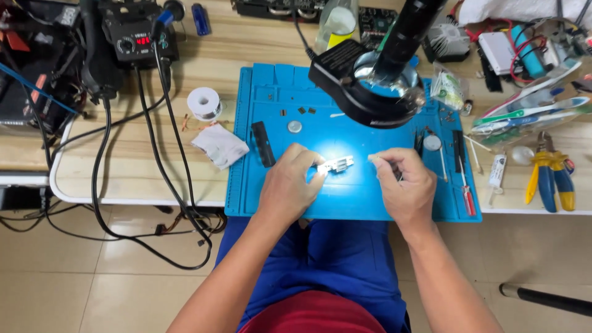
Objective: Positioning a microchip on a circuit board using a heat gun and tweezers under a digital microscope.
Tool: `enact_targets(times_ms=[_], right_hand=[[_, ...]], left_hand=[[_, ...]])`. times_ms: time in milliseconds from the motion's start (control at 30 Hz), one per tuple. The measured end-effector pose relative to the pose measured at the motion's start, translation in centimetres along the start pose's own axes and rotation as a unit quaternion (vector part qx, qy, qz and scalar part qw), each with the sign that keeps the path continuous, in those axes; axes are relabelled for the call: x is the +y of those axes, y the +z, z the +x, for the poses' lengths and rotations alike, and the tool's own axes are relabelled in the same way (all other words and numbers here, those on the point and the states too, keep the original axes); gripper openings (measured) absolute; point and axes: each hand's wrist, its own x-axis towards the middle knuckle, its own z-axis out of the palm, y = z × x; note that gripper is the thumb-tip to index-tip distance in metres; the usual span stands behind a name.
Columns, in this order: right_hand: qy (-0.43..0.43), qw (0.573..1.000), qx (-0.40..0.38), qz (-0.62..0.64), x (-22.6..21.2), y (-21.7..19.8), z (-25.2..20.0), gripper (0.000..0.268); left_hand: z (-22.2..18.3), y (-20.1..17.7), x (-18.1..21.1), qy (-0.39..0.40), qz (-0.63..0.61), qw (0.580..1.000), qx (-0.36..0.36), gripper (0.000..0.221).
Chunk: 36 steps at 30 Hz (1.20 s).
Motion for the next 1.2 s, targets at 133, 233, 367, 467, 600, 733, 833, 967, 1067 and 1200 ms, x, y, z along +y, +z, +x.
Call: enact_targets(times_ms=[133,233,367,467,600,733,833,967,1067,1200], right_hand=[[-0.006,0.998,0.009,0.057,-0.8,1.2,-0.2,0.005],[-0.008,0.997,0.015,0.074,-0.6,1.6,-0.5,0.004],[0.000,0.996,0.016,0.082,-0.3,1.9,-0.4,0.003],[0.007,0.997,0.013,0.080,-0.3,1.9,-0.4,0.004],[0.017,0.996,0.014,0.087,0.2,2.4,-0.7,0.004],[0.025,0.993,0.002,0.116,0.6,2.7,-0.7,0.006],[0.031,0.992,-0.001,0.122,0.2,2.5,-0.5,0.007],[0.026,0.993,-0.002,0.116,1.0,2.5,-0.6,0.005],[0.021,0.994,-0.002,0.110,1.1,2.6,-0.6,0.008],[-0.018,0.999,0.001,0.050,2.1,3.1,-1.0,0.009]], left_hand=[[-0.2,-0.2,0.2,0.002,-0.011,1.000,0.002,0.021],[-0.2,-0.4,0.4,-0.006,-0.023,1.000,0.001,0.019],[-0.2,-0.2,0.2,-0.006,-0.026,1.000,0.003,0.018],[-0.1,0.0,0.2,-0.002,-0.015,1.000,0.005,0.017],[0.1,0.4,-0.6,-0.011,-0.014,1.000,-0.005,0.018],[0.3,0.2,-0.4,-0.024,-0.014,0.999,-0.017,0.020],[0.4,-0.1,-0.2,-0.023,-0.014,0.999,-0.018,0.020],[0.4,-0.1,-0.1,-0.024,-0.010,1.000,-0.016,0.021],[0.4,0.0,-0.2,-0.026,-0.012,0.999,-0.018,0.024],[0.4,0.2,-0.3,-0.031,-0.017,0.999,-0.017,0.024]])
